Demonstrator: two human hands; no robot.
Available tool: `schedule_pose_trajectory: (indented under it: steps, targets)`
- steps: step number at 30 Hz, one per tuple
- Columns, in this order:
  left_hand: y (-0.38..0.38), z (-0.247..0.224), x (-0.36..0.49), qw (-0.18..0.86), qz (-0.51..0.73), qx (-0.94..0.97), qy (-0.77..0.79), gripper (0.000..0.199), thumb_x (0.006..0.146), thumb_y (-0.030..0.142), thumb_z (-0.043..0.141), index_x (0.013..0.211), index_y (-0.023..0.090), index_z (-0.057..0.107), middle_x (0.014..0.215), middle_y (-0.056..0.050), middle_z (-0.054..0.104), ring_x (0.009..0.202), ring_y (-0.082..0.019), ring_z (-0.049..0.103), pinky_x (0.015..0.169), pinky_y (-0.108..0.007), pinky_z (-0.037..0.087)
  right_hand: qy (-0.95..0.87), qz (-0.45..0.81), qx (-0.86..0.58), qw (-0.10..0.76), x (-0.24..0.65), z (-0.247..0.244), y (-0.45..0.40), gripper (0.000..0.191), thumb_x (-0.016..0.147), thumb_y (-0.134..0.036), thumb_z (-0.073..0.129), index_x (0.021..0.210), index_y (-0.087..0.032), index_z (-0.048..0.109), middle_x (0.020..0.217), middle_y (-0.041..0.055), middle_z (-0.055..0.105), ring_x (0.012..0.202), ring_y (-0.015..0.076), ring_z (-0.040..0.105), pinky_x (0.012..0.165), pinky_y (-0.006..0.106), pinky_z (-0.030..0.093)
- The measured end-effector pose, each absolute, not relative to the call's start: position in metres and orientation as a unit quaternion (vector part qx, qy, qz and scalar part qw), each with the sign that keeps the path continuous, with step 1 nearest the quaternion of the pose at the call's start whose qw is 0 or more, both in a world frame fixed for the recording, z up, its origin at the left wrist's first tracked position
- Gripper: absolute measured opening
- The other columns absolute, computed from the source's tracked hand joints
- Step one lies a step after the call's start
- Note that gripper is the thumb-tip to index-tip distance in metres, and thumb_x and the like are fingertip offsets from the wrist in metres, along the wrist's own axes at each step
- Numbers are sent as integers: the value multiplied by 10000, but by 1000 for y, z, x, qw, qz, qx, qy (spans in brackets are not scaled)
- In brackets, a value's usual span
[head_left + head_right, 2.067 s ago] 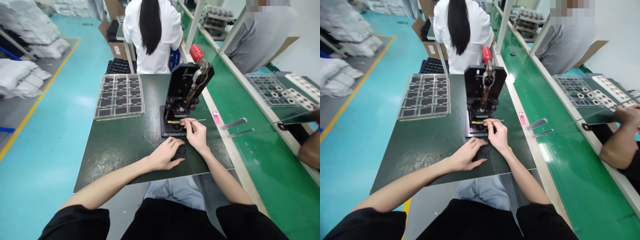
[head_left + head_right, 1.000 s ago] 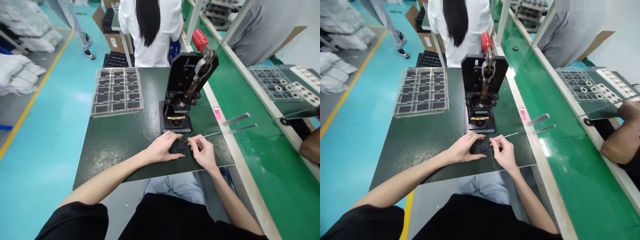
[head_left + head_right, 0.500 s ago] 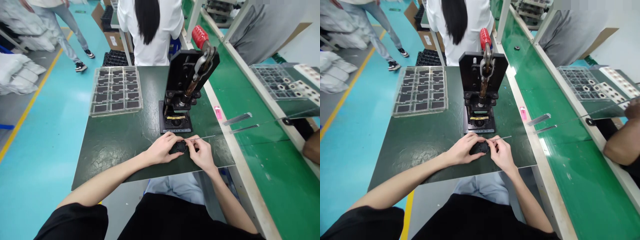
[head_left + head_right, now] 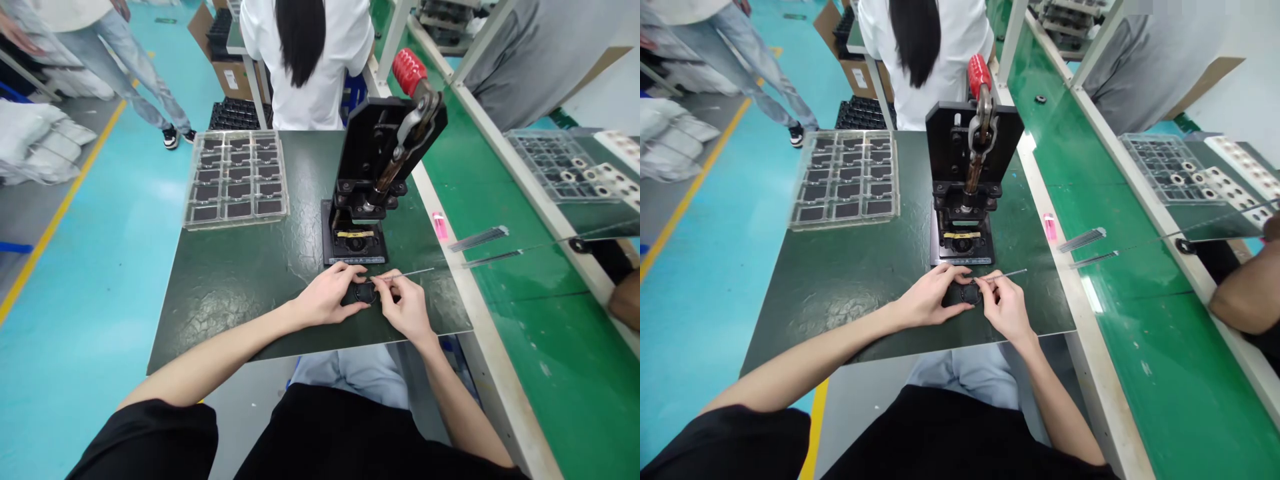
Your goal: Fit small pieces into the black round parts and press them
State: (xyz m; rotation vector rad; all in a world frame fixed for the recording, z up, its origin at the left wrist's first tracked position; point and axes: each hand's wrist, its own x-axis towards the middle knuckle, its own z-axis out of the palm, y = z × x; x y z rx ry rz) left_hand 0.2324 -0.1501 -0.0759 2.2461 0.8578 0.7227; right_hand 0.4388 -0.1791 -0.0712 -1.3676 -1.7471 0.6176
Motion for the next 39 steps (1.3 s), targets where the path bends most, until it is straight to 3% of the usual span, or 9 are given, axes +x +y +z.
schedule_pose_trajectory:
  steps: [7, 14, 20, 25, 29, 31, 34, 37, 39]
  targets:
    - [-151, -75, 233, 321, 269, 842, 339, 579, 903, 378, 755, 1355, 198, 442, 1169, -99, 734, 1237, -304, 626, 1034, -489, 552, -744, 172, -518, 385, 437, -72, -180, 186, 1034, -265, 541, 880, -201, 626, 771, 28, 700, 564, 128, 633, 547, 246, 517]
    - [-154, -76, 234, 325, 282, 831, 353, 609, 884, 336, 765, 1365, 190, 422, 1111, -84, 735, 1183, -295, 643, 1025, -472, 549, -796, 82, -483, 357, 432, -76, -179, 199, 1053, -218, 481, 912, -201, 621, 808, 52, 692, 696, 171, 680, 637, 279, 521]
    - [-153, -77, 235, 329, 278, 825, 366, 601, 852, 308, 773, 1336, 197, 434, 1070, -69, 727, 1151, -299, 653, 1015, -476, 545, -793, 101, -482, 358, 428, -77, -178, 207, 1041, -200, 482, 861, -204, 585, 762, 41, 663, 668, 165, 658, 629, 285, 513]
    - [-152, -80, 238, 329, 296, 813, 378, 512, 814, 322, 810, 1200, 212, 493, 1124, -81, 706, 1122, -291, 673, 991, -461, 558, -679, 226, -530, 455, 430, -74, -174, 227, 1018, -300, 571, 811, -208, 586, 717, 6, 647, 540, 121, 606, 465, 229, 453]
    - [-149, -84, 237, 338, 298, 808, 380, 538, 800, 335, 830, 1196, 212, 488, 1091, -73, 717, 1128, -290, 673, 987, -457, 563, -621, 86, -565, 536, 448, -69, -176, 163, 1032, -292, 561, 973, -201, 683, 767, 23, 699, 555, 129, 633, 507, 245, 501]
    - [-148, -84, 236, 342, 294, 812, 371, 607, 795, 344, 837, 1260, 210, 470, 1102, -73, 725, 1154, -295, 658, 990, -460, 564, -687, -56, -534, 489, 461, -63, -179, 132, 996, -229, 624, 1046, -220, 746, 853, 53, 754, 679, 156, 693, 635, 272, 546]
    - [-150, -74, 236, 326, 318, 818, 351, 627, 831, 396, 804, 1325, 194, 474, 1219, -121, 701, 1169, -301, 643, 963, -461, 574, -756, -189, -494, 387, 472, -52, -185, 286, 954, -154, 677, 1205, -260, 763, 923, 61, 788, 756, 167, 718, 721, 279, 544]
    - [-159, -57, 239, 346, 365, 802, 322, 463, 936, 397, 678, 1315, 177, 528, 1212, -135, 700, 1096, -264, 665, 889, -411, 585, -774, -216, -493, 333, 467, -46, -189, 410, 983, -104, 597, 1345, -268, 702, 1015, 58, 808, 798, 157, 747, 747, 263, 549]
    - [-168, -47, 243, 431, 354, 776, 295, 348, 1008, 367, 561, 1298, 175, 556, 1131, -111, 726, 976, -207, 687, 806, -343, 584, -785, -210, -484, 323, 458, -46, -190, 475, 990, -73, 544, 1417, -255, 647, 1083, 56, 810, 858, 161, 768, 783, 260, 564]
